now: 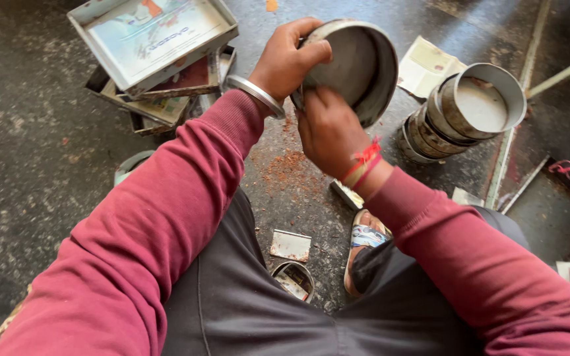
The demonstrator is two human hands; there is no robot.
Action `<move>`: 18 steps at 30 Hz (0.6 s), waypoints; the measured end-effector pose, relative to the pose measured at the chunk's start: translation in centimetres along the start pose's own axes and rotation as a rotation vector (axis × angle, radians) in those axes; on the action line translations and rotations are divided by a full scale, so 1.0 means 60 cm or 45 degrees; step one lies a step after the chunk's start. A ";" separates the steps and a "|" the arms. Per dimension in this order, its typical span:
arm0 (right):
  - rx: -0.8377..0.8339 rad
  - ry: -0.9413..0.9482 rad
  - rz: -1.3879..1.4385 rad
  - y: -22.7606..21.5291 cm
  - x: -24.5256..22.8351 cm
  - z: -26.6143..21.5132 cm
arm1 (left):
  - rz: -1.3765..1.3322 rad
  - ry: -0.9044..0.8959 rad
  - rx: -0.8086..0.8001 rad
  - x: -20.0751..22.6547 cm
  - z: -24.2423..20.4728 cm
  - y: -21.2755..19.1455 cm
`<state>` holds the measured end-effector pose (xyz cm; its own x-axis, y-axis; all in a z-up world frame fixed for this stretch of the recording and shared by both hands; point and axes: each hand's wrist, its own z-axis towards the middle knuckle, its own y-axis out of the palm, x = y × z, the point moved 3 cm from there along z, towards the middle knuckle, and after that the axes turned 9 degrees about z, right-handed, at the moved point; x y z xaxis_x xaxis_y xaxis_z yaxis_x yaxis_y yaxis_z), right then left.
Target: The person scrubs the interior and exterior of several round metal containers using a rectangular abrasive pad and their hands. They rotate the containers to access different areas, remove debris, and place cleaned items aside.
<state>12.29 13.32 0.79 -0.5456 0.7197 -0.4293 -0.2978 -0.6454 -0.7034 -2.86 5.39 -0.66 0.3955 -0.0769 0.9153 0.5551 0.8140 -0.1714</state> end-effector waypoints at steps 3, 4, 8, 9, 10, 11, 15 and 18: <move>-0.199 -0.020 -0.111 0.014 -0.024 -0.022 | 0.193 0.012 -0.169 -0.003 -0.013 -0.021; -0.263 -0.033 -0.143 0.019 -0.031 -0.028 | 0.270 0.023 -0.226 -0.002 -0.016 -0.024; -0.472 -0.174 -0.195 0.033 -0.055 -0.049 | 0.283 -0.136 -0.609 -0.003 -0.025 -0.021; -0.491 -0.253 -0.232 0.038 -0.061 -0.053 | 0.312 -0.148 -0.663 -0.003 -0.027 -0.022; -0.510 -0.332 -0.268 0.043 -0.065 -0.057 | 0.340 -0.160 -0.716 -0.002 -0.030 -0.024; -0.570 -0.262 -0.239 0.049 -0.062 -0.061 | 0.367 -0.169 -0.772 -0.002 -0.032 -0.025; -0.730 -0.197 -0.178 0.067 -0.055 -0.079 | 0.498 -0.208 -0.905 0.004 -0.037 -0.025; -0.818 -0.179 -0.183 0.076 -0.051 -0.087 | 0.639 -0.212 -0.924 0.013 -0.042 -0.022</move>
<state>16.68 9.52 -4.08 -0.6453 0.7187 -0.2589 0.1263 -0.2339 -0.9640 -1.45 2.80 -0.62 0.6362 0.3204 0.7018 0.6937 0.1606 -0.7022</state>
